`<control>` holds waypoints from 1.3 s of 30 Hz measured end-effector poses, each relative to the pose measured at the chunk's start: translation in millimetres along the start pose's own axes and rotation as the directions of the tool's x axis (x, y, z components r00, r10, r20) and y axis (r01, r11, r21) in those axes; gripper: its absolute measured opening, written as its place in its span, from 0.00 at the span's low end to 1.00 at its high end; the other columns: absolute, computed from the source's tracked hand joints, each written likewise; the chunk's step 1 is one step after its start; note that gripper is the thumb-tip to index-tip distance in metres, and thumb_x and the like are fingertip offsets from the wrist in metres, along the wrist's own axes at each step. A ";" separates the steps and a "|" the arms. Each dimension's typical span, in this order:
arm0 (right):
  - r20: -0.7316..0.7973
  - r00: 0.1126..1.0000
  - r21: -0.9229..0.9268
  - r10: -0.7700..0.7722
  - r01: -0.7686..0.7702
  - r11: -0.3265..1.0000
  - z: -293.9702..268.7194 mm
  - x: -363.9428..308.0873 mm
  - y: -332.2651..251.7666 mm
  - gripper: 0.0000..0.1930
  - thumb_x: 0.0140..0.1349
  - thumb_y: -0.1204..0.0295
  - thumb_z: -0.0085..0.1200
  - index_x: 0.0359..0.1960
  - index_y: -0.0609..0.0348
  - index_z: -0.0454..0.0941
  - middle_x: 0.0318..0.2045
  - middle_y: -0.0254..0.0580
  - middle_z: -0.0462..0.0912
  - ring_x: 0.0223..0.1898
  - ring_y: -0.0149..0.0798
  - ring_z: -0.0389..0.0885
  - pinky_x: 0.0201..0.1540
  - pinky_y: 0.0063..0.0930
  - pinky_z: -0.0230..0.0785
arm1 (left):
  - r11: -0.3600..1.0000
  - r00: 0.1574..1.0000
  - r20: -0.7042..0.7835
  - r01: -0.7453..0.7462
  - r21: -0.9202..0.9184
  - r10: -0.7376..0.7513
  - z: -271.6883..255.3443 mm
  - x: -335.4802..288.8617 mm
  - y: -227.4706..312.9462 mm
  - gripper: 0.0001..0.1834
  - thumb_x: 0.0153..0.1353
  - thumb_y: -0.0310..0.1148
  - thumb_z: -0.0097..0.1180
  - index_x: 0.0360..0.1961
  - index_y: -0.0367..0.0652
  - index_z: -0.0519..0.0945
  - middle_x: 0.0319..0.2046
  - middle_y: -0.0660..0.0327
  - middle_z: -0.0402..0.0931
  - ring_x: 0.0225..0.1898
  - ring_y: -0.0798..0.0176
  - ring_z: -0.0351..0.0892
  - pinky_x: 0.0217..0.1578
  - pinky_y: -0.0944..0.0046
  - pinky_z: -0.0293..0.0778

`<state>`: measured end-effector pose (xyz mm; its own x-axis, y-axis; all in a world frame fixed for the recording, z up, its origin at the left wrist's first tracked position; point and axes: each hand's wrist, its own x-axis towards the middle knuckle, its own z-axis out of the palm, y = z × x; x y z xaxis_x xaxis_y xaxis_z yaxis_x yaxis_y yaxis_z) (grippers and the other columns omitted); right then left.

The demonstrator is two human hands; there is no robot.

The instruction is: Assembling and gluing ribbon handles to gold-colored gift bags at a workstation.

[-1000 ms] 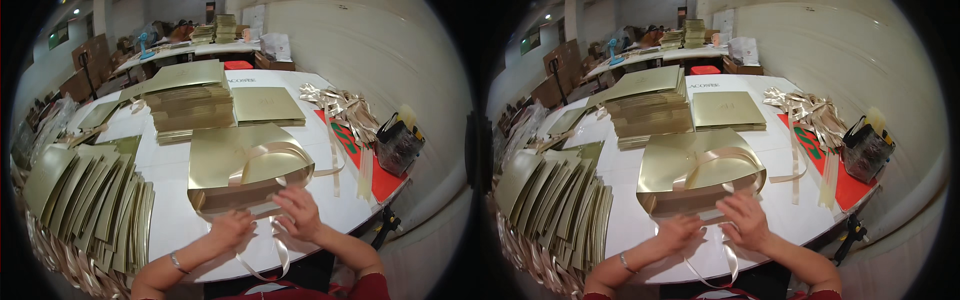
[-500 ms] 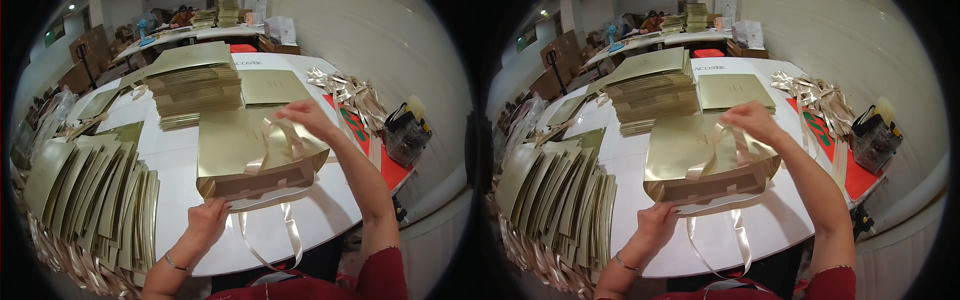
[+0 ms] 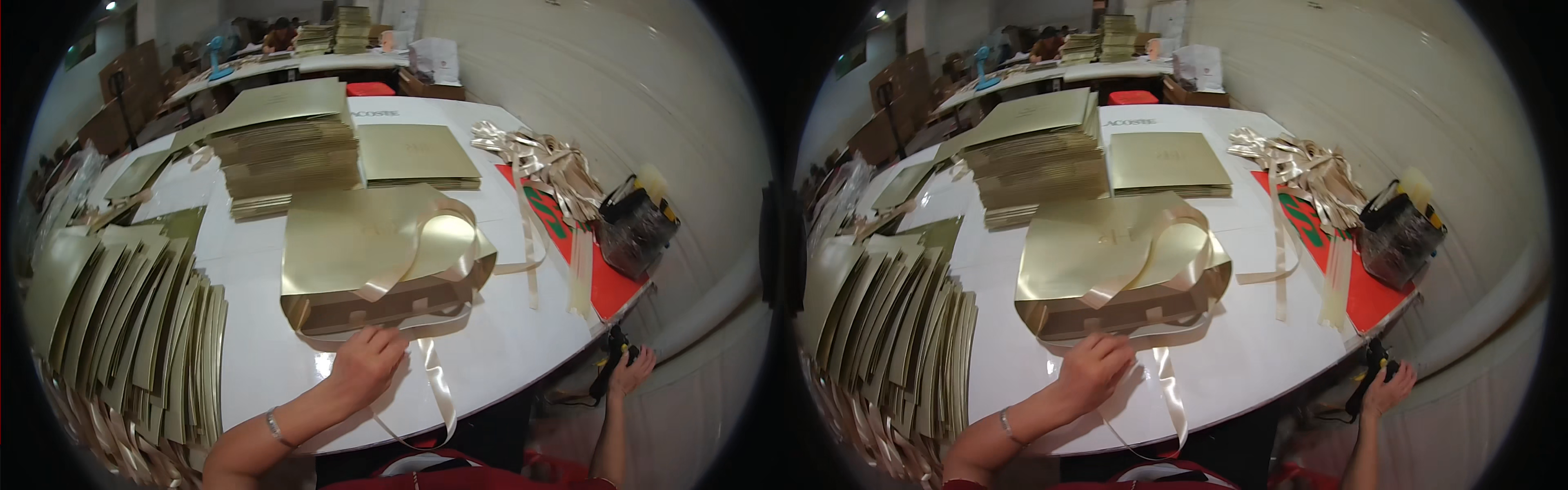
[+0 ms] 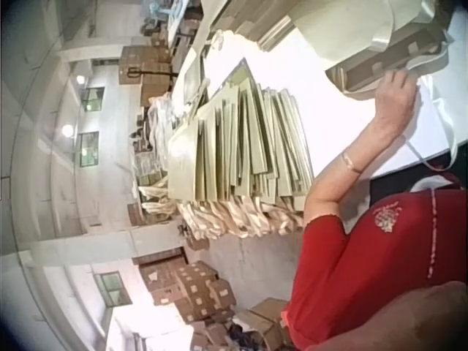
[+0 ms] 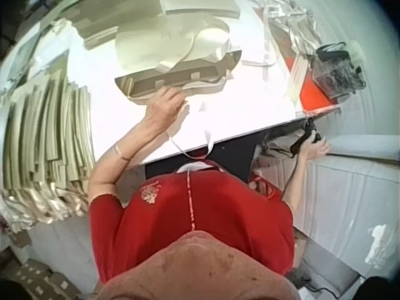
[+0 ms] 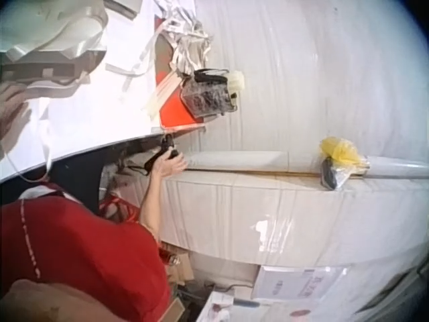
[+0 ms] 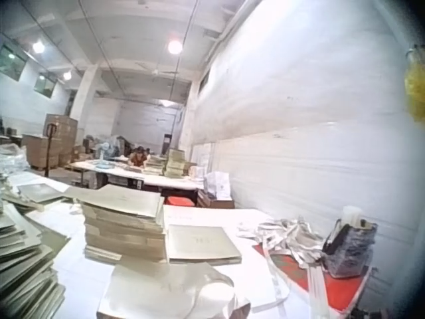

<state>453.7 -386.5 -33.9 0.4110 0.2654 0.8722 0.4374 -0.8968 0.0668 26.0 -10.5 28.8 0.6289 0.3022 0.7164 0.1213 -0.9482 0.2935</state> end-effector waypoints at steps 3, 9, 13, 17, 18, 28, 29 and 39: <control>0.212 0.949 0.001 0.233 -0.238 0.971 7.3 -18.6 22.7 0.28 0.58 0.71 0.53 0.59 0.66 0.61 0.54 0.57 0.67 0.58 0.55 0.64 0.61 0.40 0.54 | 0.980 0.964 0.176 0.188 0.072 -0.198 28.6 2.4 -9.8 0.04 0.46 0.27 0.61 0.24 0.42 0.78 0.29 0.57 0.76 0.32 0.53 0.76 0.30 0.58 0.74; 0.390 0.672 0.633 0.630 -0.692 0.346 -12.8 -0.7 33.5 0.35 0.57 0.73 0.57 0.64 0.64 0.52 0.51 0.50 0.67 0.54 0.41 0.67 0.54 0.32 0.63 | 0.981 0.971 0.208 0.079 0.174 -0.116 64.3 -7.9 -0.1 0.03 0.44 0.28 0.59 0.22 0.44 0.78 0.26 0.60 0.75 0.30 0.52 0.76 0.31 0.53 0.73; 0.780 0.458 0.515 0.427 -0.857 -0.021 24.4 -45.0 11.4 0.36 0.49 0.69 0.65 0.59 0.63 0.61 0.50 0.41 0.71 0.49 0.35 0.70 0.54 0.29 0.61 | 0.968 0.957 0.199 0.177 0.175 -0.211 50.9 -14.9 -13.4 0.04 0.42 0.29 0.61 0.21 0.44 0.78 0.27 0.60 0.77 0.30 0.53 0.77 0.31 0.55 0.75; 0.967 0.202 0.215 0.158 -0.974 -0.075 18.4 -20.8 -8.7 0.12 0.51 0.68 0.63 0.35 0.56 0.76 0.29 0.34 0.78 0.25 0.31 0.76 0.31 0.28 0.72 | 0.985 0.942 0.294 0.132 0.111 -0.160 36.8 -7.4 -13.1 0.06 0.43 0.31 0.63 0.25 0.45 0.80 0.31 0.61 0.80 0.31 0.53 0.79 0.32 0.56 0.76; 0.965 0.202 0.216 0.167 -0.973 -0.075 22.8 -24.5 -0.7 0.12 0.51 0.68 0.63 0.35 0.56 0.76 0.29 0.34 0.78 0.25 0.31 0.76 0.31 0.28 0.72 | 0.987 0.943 0.296 0.127 0.103 -0.152 36.0 -5.4 -11.1 0.06 0.43 0.31 0.63 0.25 0.45 0.80 0.31 0.61 0.80 0.31 0.53 0.79 0.32 0.56 0.76; 0.849 0.527 0.425 -0.042 -0.727 -0.540 -125.0 -20.3 -119.5 0.29 0.42 0.76 0.47 0.53 0.63 0.66 0.49 0.51 0.75 0.52 0.45 0.73 0.58 0.38 0.63 | 0.986 0.942 0.335 -0.023 0.165 -0.034 18.9 -1.5 1.7 0.16 0.47 0.33 0.62 0.39 0.49 0.76 0.41 0.64 0.77 0.32 0.56 0.75 0.31 0.58 0.74; 0.845 0.507 0.374 -0.170 -0.788 -0.489 -144.9 -14.5 -138.3 0.31 0.41 0.74 0.50 0.53 0.65 0.66 0.50 0.52 0.74 0.54 0.45 0.72 0.60 0.38 0.61 | 0.990 0.935 0.351 -0.006 0.140 -0.044 26.1 -1.8 3.5 0.17 0.46 0.34 0.63 0.40 0.50 0.77 0.40 0.65 0.77 0.33 0.56 0.74 0.31 0.59 0.74; 0.646 -0.014 -0.028 -0.763 -1.000 -0.005 -160.7 9.7 -262.3 0.16 0.48 0.80 0.56 0.42 0.66 0.72 0.36 0.47 0.81 0.34 0.37 0.81 0.39 0.29 0.75 | 0.996 0.962 0.259 0.092 -0.015 -0.085 37.1 -20.0 -13.4 0.15 0.48 0.35 0.62 0.39 0.50 0.78 0.35 0.62 0.72 0.37 0.54 0.73 0.33 0.56 0.74</control>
<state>214.5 -205.6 34.9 0.1767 0.9094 -0.3765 -0.4359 -0.2707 -0.8583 40.3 -7.4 -13.0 0.7936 0.3463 0.5002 0.1672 -0.9147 0.3680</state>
